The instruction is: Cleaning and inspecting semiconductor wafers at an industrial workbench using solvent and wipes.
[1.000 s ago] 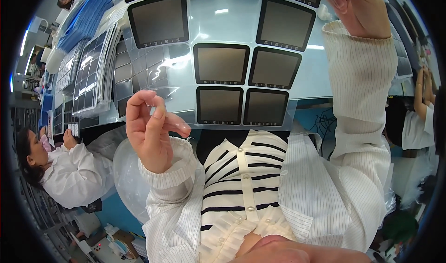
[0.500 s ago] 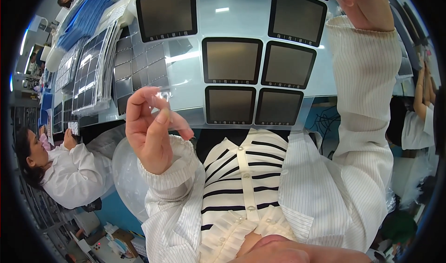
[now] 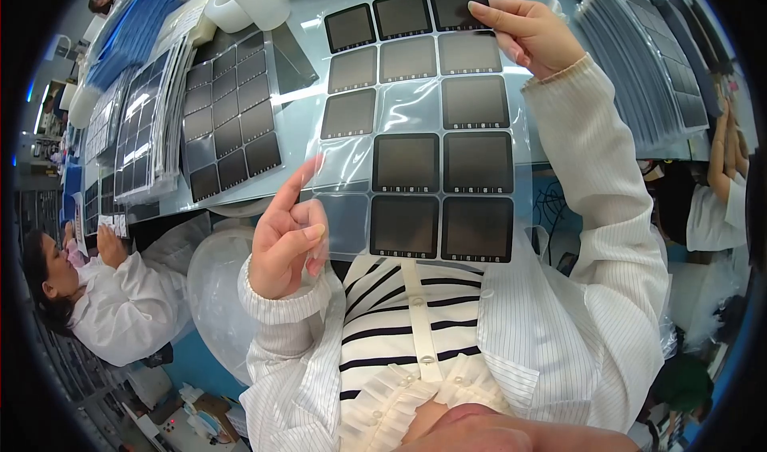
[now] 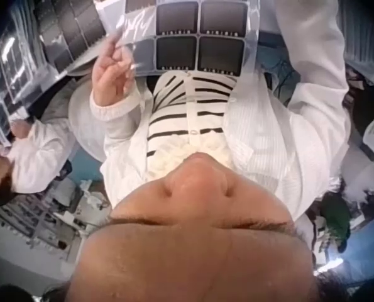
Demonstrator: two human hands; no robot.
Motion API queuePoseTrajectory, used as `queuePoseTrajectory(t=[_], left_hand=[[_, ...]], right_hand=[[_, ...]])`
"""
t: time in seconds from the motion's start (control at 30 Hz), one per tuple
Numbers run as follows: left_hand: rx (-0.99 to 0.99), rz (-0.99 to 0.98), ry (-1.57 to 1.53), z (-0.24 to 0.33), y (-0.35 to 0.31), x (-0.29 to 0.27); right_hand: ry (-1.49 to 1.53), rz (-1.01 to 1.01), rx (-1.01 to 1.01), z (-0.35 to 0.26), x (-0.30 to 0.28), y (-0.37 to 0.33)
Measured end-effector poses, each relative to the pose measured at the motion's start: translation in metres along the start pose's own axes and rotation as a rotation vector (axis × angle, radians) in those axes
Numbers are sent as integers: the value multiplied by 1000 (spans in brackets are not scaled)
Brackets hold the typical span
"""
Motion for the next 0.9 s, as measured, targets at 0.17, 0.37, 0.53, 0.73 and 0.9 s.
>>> queuePoseTrajectory(t=[0.17,0.37,0.53,0.73,0.9], left_hand=[[2,4,20,-1,-3,-1],[-1,9,117,-2,-10,-6],[-13,4,176,1,-13,-4],[-85,7,27,0,-7,-9],[-93,31,156,-7,-9,-15]], right_hand=[[20,-46,8,7,-2,3],[82,-123,37,11,2,2],[63,-152,47,13,0,2],[81,-121,119,19,6,4],[147,-106,135,25,11,4]])
Point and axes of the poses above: each hand's wrist, its own y-axis towards the middle knuckle, its own x-axis out of the palm, z = x × y, the point moved 5 cm from there along y, towards the middle knuckle
